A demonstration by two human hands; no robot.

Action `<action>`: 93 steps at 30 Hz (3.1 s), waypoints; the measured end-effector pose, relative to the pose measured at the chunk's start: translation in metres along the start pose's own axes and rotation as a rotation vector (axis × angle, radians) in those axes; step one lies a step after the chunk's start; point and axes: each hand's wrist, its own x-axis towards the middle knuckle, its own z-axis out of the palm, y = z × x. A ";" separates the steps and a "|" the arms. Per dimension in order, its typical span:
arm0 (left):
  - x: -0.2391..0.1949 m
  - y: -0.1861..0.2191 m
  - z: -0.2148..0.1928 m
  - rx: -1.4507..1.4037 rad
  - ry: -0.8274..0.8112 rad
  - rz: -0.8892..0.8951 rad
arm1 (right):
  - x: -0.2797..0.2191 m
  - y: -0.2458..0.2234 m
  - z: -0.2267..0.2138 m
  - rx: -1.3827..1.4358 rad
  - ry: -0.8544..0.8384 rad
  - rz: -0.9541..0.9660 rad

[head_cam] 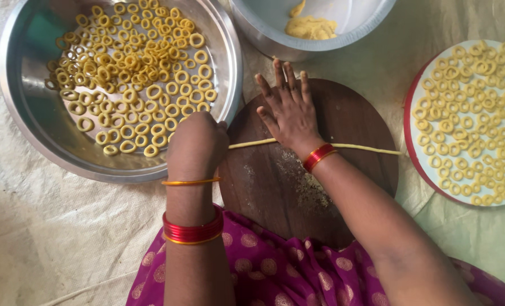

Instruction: The person rolls a strip of dough on a wooden board, then shapes it into small rings by hand. The rings are placed into a metal bowl and onto a tray. The person repeats this process continuously.

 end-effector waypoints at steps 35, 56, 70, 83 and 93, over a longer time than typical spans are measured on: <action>-0.001 0.018 0.021 0.119 -0.111 0.012 | -0.133 0.168 -0.071 1.305 -0.586 0.666; 0.007 0.010 0.030 0.133 -0.133 -0.018 | -0.063 0.100 -0.089 0.551 0.054 -0.029; 0.003 0.034 0.116 0.182 0.102 0.350 | -0.092 0.124 -0.063 0.255 0.113 0.124; 0.014 0.024 0.104 -0.035 0.148 0.408 | -0.088 0.135 -0.072 0.542 0.127 0.231; 0.016 0.025 0.099 0.010 0.117 0.398 | -0.126 0.031 -0.062 0.348 0.110 -0.163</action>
